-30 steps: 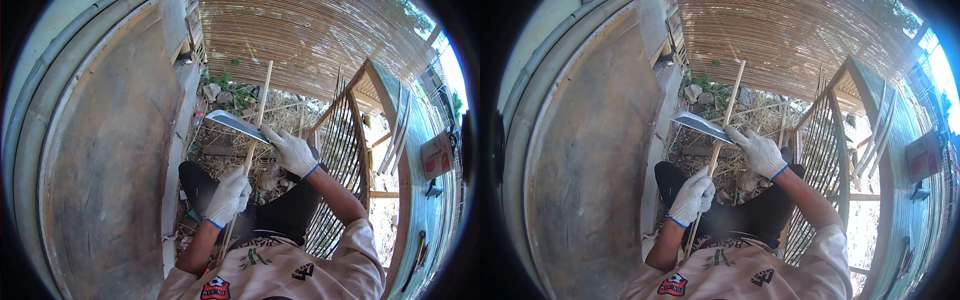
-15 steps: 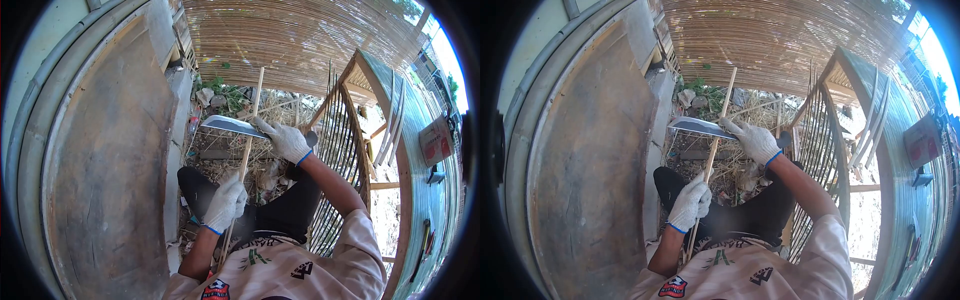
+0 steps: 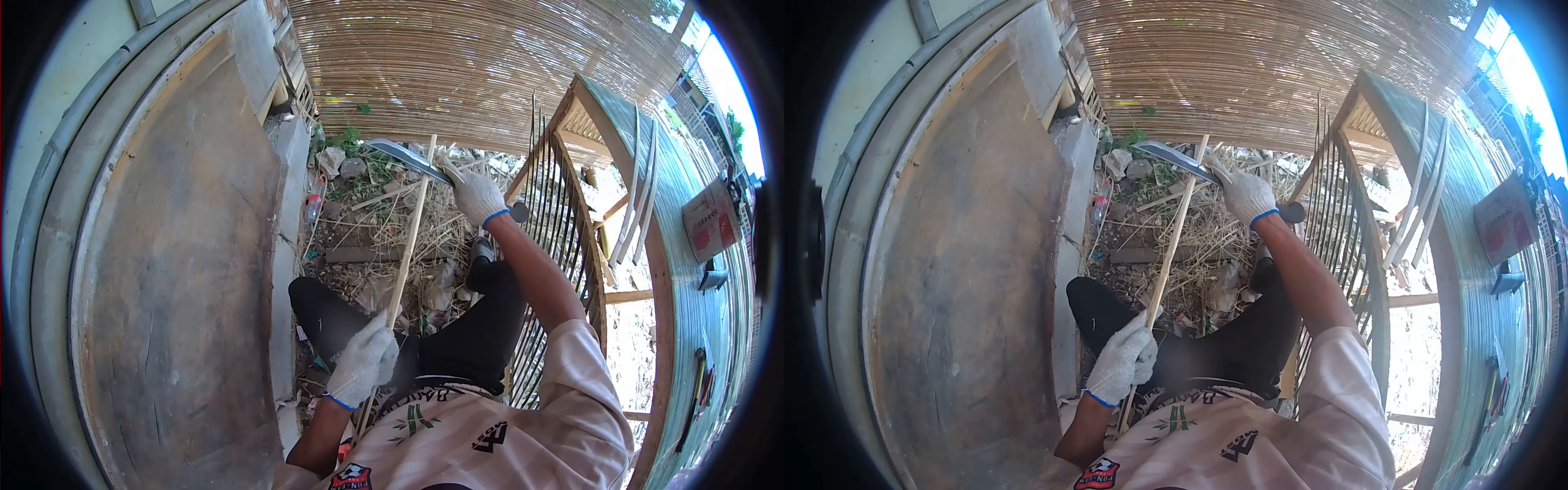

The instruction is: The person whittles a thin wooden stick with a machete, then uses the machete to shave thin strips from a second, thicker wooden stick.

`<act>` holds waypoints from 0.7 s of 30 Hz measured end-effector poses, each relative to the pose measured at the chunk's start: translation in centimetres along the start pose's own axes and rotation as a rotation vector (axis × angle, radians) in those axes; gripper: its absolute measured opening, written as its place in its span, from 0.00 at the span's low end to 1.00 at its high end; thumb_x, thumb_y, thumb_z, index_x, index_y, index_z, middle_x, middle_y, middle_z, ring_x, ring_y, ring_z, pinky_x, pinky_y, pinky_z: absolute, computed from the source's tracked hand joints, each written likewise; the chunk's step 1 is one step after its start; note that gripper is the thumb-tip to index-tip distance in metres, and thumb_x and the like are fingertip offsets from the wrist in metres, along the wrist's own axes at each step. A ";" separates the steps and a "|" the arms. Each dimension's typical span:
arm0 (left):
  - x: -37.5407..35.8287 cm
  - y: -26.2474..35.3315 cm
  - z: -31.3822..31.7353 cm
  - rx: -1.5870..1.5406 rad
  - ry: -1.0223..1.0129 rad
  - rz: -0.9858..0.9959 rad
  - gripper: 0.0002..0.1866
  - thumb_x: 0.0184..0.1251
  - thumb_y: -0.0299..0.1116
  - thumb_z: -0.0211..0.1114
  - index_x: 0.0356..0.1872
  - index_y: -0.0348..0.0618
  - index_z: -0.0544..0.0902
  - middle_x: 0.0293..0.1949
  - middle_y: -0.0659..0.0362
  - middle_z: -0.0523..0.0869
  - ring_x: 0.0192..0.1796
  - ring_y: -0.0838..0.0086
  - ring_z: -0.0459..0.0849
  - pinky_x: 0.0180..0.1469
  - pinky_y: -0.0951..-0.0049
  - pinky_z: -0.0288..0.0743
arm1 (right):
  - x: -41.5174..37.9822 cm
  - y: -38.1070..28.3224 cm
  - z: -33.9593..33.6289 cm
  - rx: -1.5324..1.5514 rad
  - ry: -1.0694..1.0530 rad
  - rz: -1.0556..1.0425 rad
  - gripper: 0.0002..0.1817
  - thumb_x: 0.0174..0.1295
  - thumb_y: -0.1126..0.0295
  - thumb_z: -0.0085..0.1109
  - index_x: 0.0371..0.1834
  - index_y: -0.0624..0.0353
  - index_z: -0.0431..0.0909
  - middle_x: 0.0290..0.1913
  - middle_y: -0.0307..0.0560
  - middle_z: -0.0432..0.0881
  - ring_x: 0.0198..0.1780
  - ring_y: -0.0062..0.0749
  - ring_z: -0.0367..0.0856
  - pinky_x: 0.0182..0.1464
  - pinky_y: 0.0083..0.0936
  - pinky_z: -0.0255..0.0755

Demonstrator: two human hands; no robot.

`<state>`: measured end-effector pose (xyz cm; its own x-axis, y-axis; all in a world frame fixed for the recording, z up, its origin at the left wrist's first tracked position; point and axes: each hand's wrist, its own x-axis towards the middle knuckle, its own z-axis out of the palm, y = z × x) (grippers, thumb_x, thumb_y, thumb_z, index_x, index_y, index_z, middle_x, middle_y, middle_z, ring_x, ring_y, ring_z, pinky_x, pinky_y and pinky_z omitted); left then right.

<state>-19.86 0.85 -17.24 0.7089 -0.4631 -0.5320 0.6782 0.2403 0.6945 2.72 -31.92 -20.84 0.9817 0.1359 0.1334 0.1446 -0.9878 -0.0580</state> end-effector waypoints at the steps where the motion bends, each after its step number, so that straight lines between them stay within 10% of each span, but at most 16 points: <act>1: -0.5 -0.3 0.0 -0.005 -0.013 -0.006 0.26 0.86 0.33 0.51 0.81 0.52 0.69 0.24 0.71 0.67 0.18 0.87 0.60 0.18 0.83 0.55 | 0.6 1.1 0.6 -0.005 -0.001 0.000 0.37 0.71 0.74 0.52 0.84 0.37 0.58 0.49 0.59 0.88 0.44 0.56 0.91 0.41 0.53 0.84; 8: -6.1 -1.1 -1.4 0.047 0.063 -0.131 0.27 0.85 0.32 0.50 0.82 0.49 0.68 0.24 0.71 0.68 0.19 0.88 0.61 0.20 0.85 0.55 | 3.0 5.6 -1.2 0.142 -0.003 0.372 0.30 0.78 0.67 0.49 0.82 0.48 0.62 0.49 0.69 0.88 0.48 0.67 0.88 0.49 0.58 0.81; 12: -3.2 -0.2 -1.3 0.117 0.208 0.000 0.27 0.85 0.31 0.52 0.82 0.53 0.69 0.25 0.70 0.70 0.20 0.88 0.63 0.20 0.84 0.58 | -0.4 0.5 -1.4 0.350 0.275 0.157 0.32 0.80 0.56 0.49 0.82 0.55 0.59 0.42 0.76 0.86 0.47 0.74 0.86 0.51 0.62 0.78; 21: 0.0 0.4 -0.9 0.158 0.232 0.088 0.25 0.87 0.36 0.56 0.81 0.58 0.70 0.24 0.73 0.70 0.19 0.87 0.65 0.18 0.83 0.62 | -9.7 -10.7 -5.5 0.139 -0.269 -0.357 0.47 0.70 0.68 0.62 0.89 0.37 0.47 0.52 0.57 0.86 0.46 0.53 0.91 0.42 0.50 0.86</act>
<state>-19.43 1.72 -17.45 0.8014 -0.2347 -0.5501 0.5863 0.1266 0.8001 -9.06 -23.12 -16.10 0.8622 0.4984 -0.0908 0.4763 -0.8586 -0.1898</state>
